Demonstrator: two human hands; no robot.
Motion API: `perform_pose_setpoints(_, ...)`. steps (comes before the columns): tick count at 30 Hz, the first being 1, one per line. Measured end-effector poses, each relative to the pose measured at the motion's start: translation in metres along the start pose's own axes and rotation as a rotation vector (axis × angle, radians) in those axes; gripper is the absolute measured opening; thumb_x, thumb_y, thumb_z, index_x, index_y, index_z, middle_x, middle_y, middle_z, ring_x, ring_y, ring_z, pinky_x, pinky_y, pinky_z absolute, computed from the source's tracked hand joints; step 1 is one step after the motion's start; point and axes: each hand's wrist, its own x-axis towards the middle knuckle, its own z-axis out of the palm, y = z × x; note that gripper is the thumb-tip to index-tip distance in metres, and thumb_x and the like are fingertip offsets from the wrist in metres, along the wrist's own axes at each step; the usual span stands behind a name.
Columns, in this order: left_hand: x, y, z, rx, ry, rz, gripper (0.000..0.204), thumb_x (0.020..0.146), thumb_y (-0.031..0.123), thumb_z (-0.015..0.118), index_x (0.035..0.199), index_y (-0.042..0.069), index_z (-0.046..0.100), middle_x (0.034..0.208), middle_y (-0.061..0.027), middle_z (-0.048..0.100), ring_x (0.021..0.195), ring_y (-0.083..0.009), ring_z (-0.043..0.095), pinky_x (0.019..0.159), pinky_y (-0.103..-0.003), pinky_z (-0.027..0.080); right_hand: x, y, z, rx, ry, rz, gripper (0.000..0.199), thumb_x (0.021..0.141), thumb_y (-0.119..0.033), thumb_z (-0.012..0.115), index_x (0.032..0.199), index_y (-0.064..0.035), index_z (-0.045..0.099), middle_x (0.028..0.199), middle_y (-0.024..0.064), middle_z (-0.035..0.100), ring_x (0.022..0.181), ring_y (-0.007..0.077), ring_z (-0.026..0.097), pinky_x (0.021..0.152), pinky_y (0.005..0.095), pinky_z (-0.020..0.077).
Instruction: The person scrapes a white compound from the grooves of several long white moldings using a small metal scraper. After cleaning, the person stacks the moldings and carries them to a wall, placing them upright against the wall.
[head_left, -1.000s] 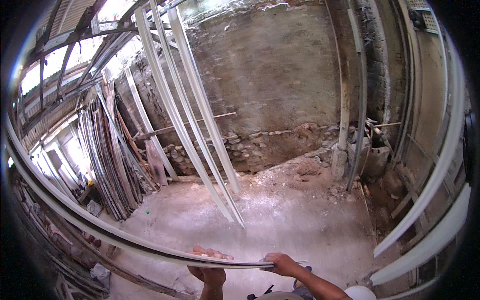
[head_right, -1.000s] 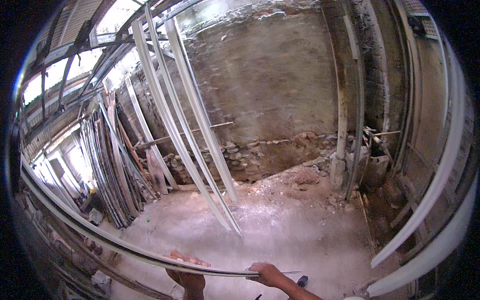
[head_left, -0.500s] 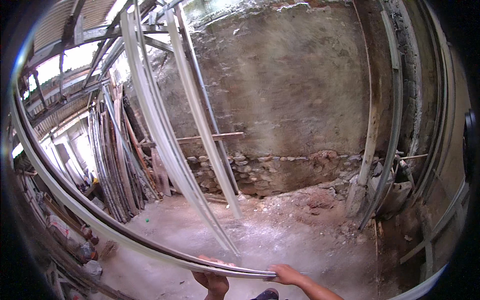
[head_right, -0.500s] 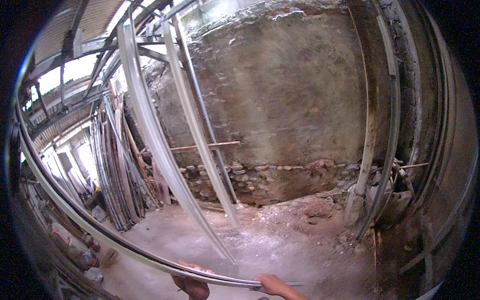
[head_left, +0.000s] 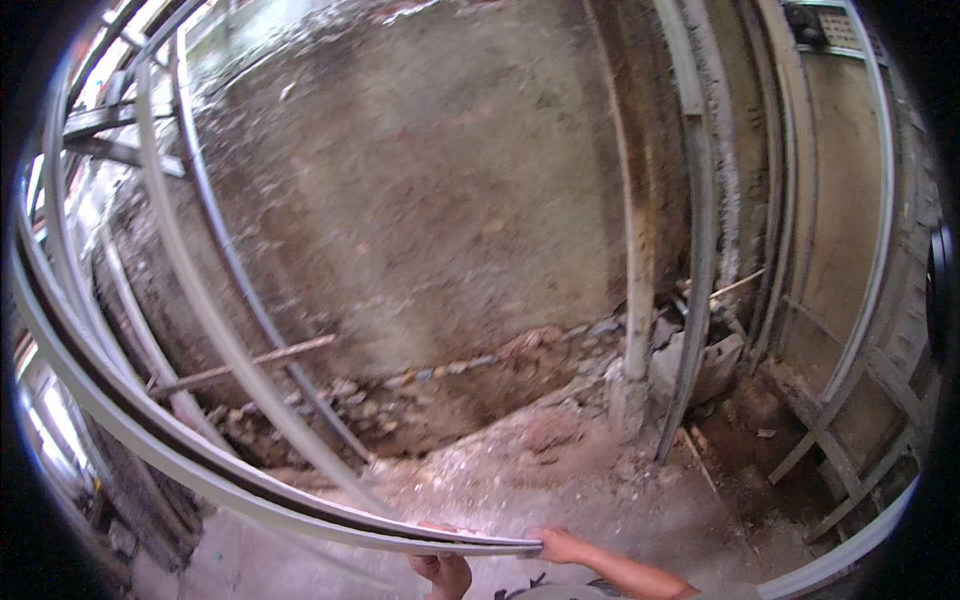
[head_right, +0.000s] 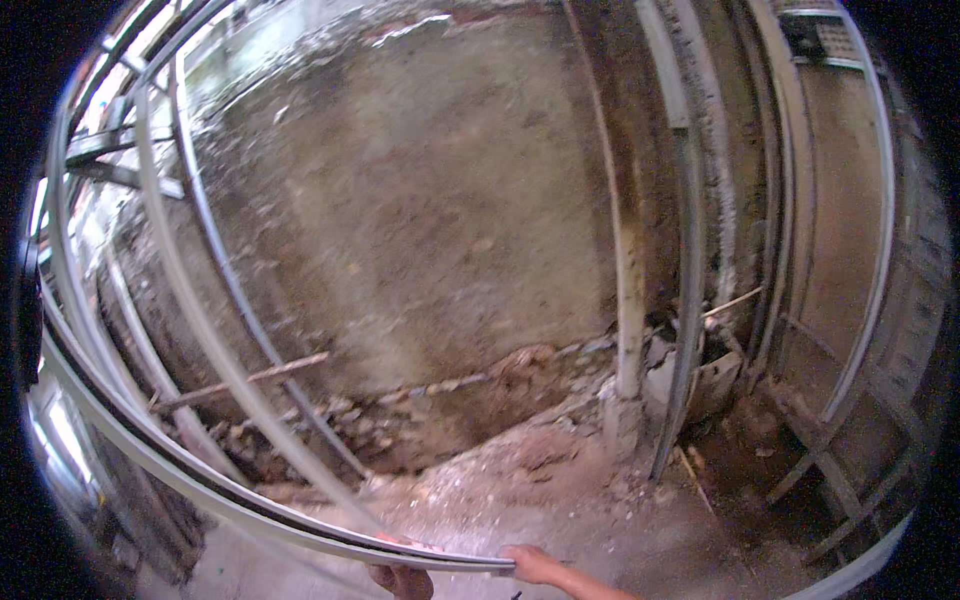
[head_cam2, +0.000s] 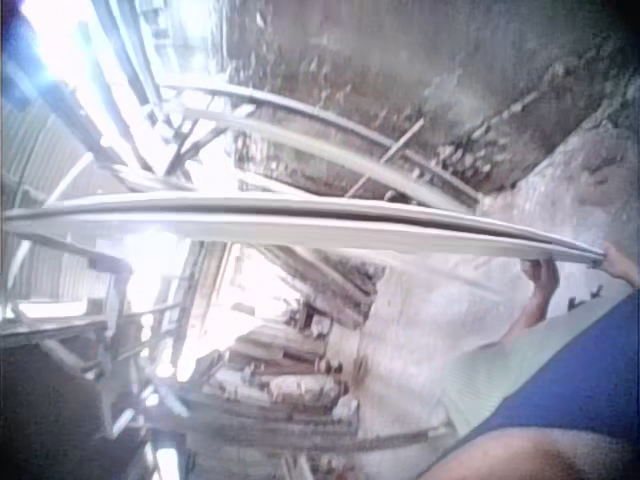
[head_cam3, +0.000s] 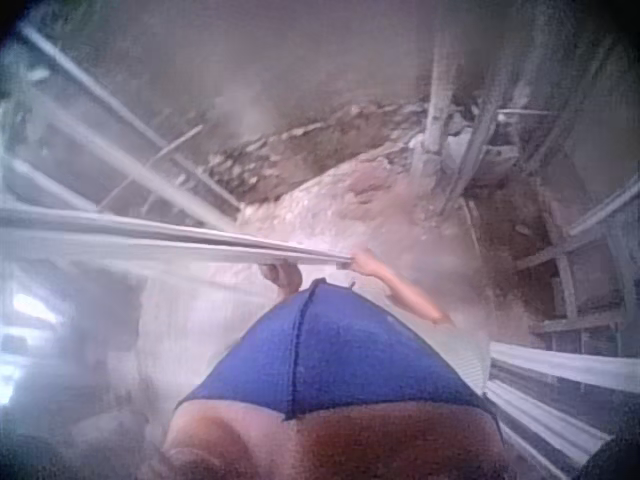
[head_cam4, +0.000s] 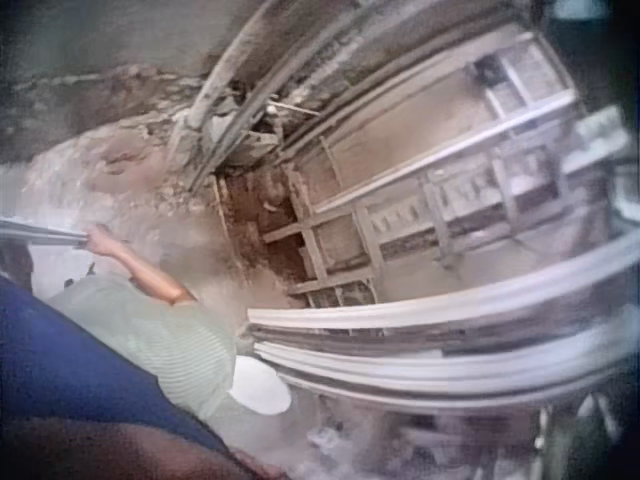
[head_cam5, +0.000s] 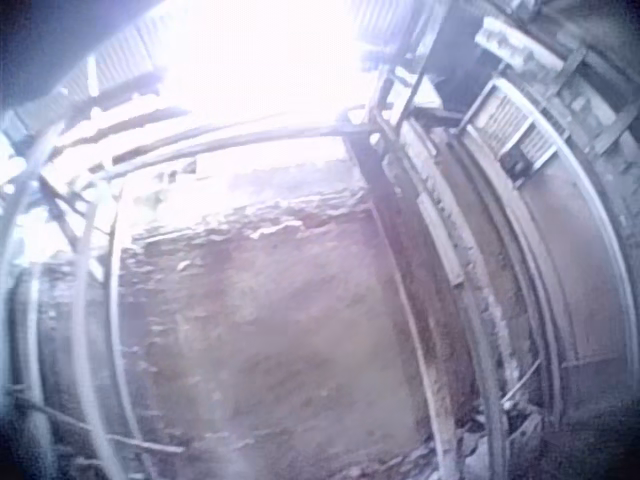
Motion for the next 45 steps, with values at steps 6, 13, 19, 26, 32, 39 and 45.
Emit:
perform_pose_setpoints(6,0.043,-0.116,0.074,-0.032,-0.121,-0.05,0.036,0.086,0.03,0.074,0.101,0.003,0.055,0.091,-0.0034,0.061,0.084,-0.0125,0.057,0.077,-0.028,0.046,0.026,0.047,-0.073,-0.133,0.133,0.247,0.044,0.079,-0.044,0.072,0.105,-0.0093,0.065,0.105,0.0113,0.065,0.098,0.0352,0.063,0.083,0.0459,0.0492)
perform_pose_setpoints(13,0.071,-0.162,0.216,-0.086,-0.379,-0.203,0.033,0.09,0.014,0.068,0.114,0.0,0.05,0.1,-0.0069,0.063,0.089,-0.0131,0.059,0.079,-0.029,0.047,0.027,0.158,-0.144,-0.129,0.081,0.643,0.052,0.074,-0.046,0.076,0.114,-0.0133,0.067,0.113,0.0165,0.065,0.107,0.0358,0.061,0.088,0.0456,0.0483)
perform_pose_setpoints(19,0.051,-0.248,0.296,-0.115,-0.452,-0.367,0.037,0.091,0.01,0.066,0.12,-0.001,0.047,0.106,-0.01,0.061,0.096,-0.0179,0.06,0.084,-0.032,0.049,0.018,0.187,-0.263,0.124,0.288,0.141,0.078,0.076,-0.044,0.078,0.134,0.0007,0.048,0.127,0.0194,0.056,0.113,0.0288,0.058,0.096,0.0389,0.0449)
perform_pose_setpoints(26,0.046,-0.317,0.351,0.04,-0.629,-0.313,0.033,0.09,0.006,0.063,0.12,-0.002,0.051,0.108,-0.0127,0.062,0.098,-0.0205,0.061,0.086,-0.034,0.049,0.03,0.088,-0.429,0.217,0.5,-0.036,0.076,0.083,-0.037,0.072,0.139,0.0022,0.039,0.136,0.0189,0.047,0.127,0.03,0.046,0.107,0.0425,0.0353)
perform_pose_setpoints(32,0.051,-0.339,0.366,0.065,-0.802,-0.334,0.033,0.09,0.01,0.067,0.119,-0.002,0.057,0.108,-0.0132,0.066,0.1,-0.0201,0.062,0.088,-0.034,0.049,0.06,0.128,-0.428,0.502,0.716,-0.051,0.068,0.091,-0.043,0.061,0.137,0.0041,0.041,0.13,0.0161,0.054,0.119,0.0246,0.051,0.104,0.0381,0.0381)
perform_pose_setpoints(39,0.081,-0.341,0.379,0.024,-0.975,-0.396,0.025,0.09,0.011,0.068,0.113,0.001,0.065,0.106,-0.0113,0.07,0.098,-0.0199,0.065,0.087,-0.034,0.05,0.072,0.129,-0.428,0.726,0.905,-0.022,0.057,0.097,-0.049,0.05,0.123,0.0023,0.052,0.112,0.0121,0.062,0.103,0.019,0.058,0.09,0.0357,0.0472)
perform_pose_setpoints(45,0.084,-0.345,0.378,0.045,-0.977,-0.439,0.022,0.092,0.011,0.065,0.111,0.0,0.065,0.105,-0.01,0.069,0.097,-0.0182,0.064,0.087,-0.034,0.049,0.062,0.153,-0.436,0.731,0.89,0.034,0.051,0.094,-0.044,0.057,0.116,0.0014,0.058,0.105,0.0084,0.064,0.097,0.0188,0.06,0.087,0.0344,0.0474)
